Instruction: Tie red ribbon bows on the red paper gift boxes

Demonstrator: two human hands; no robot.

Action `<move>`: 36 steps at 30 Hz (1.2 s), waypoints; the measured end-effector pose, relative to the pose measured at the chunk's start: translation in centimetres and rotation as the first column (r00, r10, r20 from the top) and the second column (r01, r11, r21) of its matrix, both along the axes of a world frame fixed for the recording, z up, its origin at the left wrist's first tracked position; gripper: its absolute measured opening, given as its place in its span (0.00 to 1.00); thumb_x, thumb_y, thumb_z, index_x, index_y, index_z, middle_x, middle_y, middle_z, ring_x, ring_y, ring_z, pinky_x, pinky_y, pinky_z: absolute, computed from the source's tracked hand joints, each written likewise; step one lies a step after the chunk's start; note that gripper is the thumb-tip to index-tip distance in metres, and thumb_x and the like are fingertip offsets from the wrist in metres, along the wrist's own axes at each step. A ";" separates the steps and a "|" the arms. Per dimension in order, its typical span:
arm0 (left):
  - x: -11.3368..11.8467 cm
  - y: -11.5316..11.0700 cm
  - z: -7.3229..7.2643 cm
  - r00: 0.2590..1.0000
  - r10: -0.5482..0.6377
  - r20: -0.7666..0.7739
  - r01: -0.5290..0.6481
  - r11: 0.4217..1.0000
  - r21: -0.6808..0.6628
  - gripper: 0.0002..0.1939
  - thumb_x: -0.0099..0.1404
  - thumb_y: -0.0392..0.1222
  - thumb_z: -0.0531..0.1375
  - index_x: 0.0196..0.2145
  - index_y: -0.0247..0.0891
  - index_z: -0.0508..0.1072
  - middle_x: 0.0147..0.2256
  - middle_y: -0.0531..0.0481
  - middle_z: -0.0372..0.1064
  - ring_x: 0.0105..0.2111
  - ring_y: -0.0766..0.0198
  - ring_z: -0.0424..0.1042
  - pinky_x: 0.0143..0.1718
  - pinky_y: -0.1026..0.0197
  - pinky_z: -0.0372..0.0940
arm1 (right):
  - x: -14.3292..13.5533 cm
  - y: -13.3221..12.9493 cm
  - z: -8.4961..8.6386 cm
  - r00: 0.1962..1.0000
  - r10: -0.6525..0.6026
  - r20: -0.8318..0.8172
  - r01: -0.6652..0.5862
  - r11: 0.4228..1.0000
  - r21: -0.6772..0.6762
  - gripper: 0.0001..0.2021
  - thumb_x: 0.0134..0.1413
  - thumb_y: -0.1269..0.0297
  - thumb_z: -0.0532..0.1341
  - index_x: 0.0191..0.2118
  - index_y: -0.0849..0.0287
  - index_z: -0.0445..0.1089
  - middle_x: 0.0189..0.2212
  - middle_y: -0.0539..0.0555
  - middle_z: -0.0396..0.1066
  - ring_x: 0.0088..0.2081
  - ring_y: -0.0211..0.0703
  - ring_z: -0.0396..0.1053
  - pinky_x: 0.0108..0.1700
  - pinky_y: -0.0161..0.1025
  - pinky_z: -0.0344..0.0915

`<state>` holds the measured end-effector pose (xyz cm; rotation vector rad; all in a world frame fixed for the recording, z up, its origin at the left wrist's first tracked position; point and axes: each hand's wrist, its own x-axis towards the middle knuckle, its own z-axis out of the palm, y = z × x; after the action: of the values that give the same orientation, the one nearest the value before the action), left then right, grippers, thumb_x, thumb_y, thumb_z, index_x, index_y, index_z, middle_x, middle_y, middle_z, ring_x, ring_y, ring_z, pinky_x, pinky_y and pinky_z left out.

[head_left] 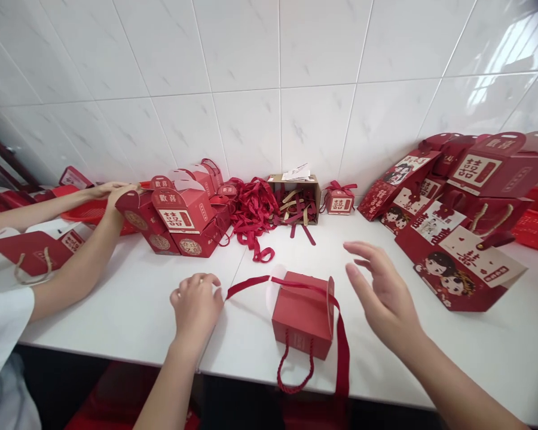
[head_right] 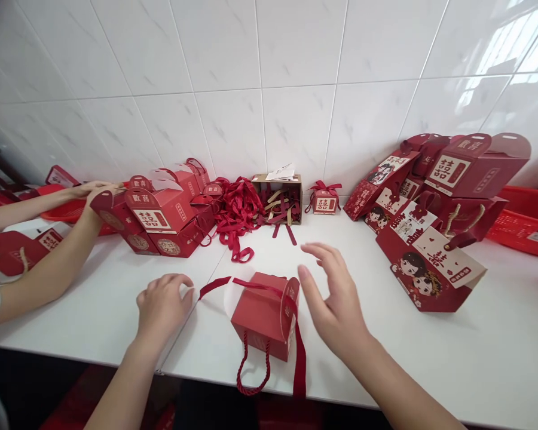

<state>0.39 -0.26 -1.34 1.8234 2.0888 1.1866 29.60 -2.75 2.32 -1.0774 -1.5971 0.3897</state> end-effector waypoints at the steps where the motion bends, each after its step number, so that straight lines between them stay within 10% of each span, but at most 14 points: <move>1: 0.0 0.0 0.4 1.000 -0.011 0.030 0.010 1.000 0.023 0.03 0.57 0.36 0.54 0.29 0.40 0.68 0.39 0.43 0.69 0.52 0.40 0.61 0.52 0.42 0.52 | 0.8 -0.4 -0.3 1.000 0.001 0.007 -0.001 0.996 -0.090 0.10 0.63 0.57 0.53 0.45 0.53 0.66 0.45 0.56 0.67 0.48 0.49 0.65 0.48 0.46 0.62; 5: 2.9 0.2 1.6 0.926 -0.250 0.283 0.244 0.968 0.055 0.07 0.64 0.41 0.51 0.39 0.42 0.66 0.42 0.49 0.69 0.46 0.57 0.69 0.48 0.56 0.62 | 1.9 -1.5 -2.1 0.985 0.165 -0.048 -0.170 0.895 -0.412 0.13 0.61 0.51 0.54 0.34 0.55 0.66 0.33 0.53 0.68 0.36 0.45 0.67 0.38 0.41 0.64; 10: 8.5 -0.6 1.4 0.608 -0.431 0.666 0.557 0.830 0.028 0.14 0.63 0.54 0.55 0.29 0.40 0.63 0.26 0.56 0.59 0.25 0.67 0.60 0.29 0.64 0.59 | 0.1 -1.5 -4.1 0.898 0.253 -0.360 -0.412 0.771 -0.486 0.14 0.55 0.51 0.61 0.33 0.55 0.61 0.30 0.50 0.66 0.32 0.42 0.67 0.33 0.38 0.64; 16: 10.1 -2.2 0.7 0.660 -0.369 0.655 0.520 0.853 -0.044 0.16 0.62 0.53 0.58 0.28 0.40 0.58 0.25 0.57 0.54 0.26 0.68 0.55 0.28 0.66 0.55 | 0.5 -0.9 -3.8 0.844 0.237 -0.482 -0.510 0.633 -0.582 0.17 0.54 0.48 0.61 0.34 0.55 0.58 0.26 0.44 0.62 0.17 0.29 0.53 0.20 0.30 0.51; 20: 8.1 -1.6 1.8 0.627 -0.406 0.665 0.646 0.748 -0.153 0.17 0.62 0.55 0.57 0.26 0.38 0.62 0.25 0.56 0.55 0.26 0.68 0.54 0.28 0.66 0.54 | 2.8 0.4 -2.8 0.866 0.413 -0.280 -0.471 0.489 -0.734 0.23 0.53 0.43 0.59 0.24 0.59 0.61 0.16 0.42 0.49 0.18 0.30 0.42 0.20 0.32 0.39; 30: 6.2 -0.2 3.9 0.688 -0.385 0.616 0.690 0.609 -0.390 0.22 0.52 0.57 0.63 0.21 0.38 0.59 0.22 0.59 0.49 0.22 0.71 0.48 0.21 0.67 0.43 | 5.3 3.1 -1.4 0.831 0.502 -0.239 -0.479 0.429 -0.766 0.22 0.46 0.47 0.67 0.20 0.59 0.59 0.15 0.40 0.46 0.19 0.29 0.39 0.22 0.34 0.36; 36: 6.0 -0.1 6.1 0.685 -0.449 0.573 0.703 0.614 -0.359 0.17 0.52 0.48 0.66 0.21 0.37 0.62 0.21 0.59 0.54 0.23 0.70 0.53 0.25 0.66 0.48 | 5.5 3.5 0.1 0.868 0.489 -0.088 -0.399 0.580 -0.711 0.15 0.42 0.53 0.70 0.27 0.61 0.74 0.15 0.40 0.40 0.20 0.30 0.37 0.23 0.36 0.35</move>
<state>6.36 -0.37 4.74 1.5647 1.2099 0.6100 35.07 0.76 2.45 -1.2565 -1.8727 1.4206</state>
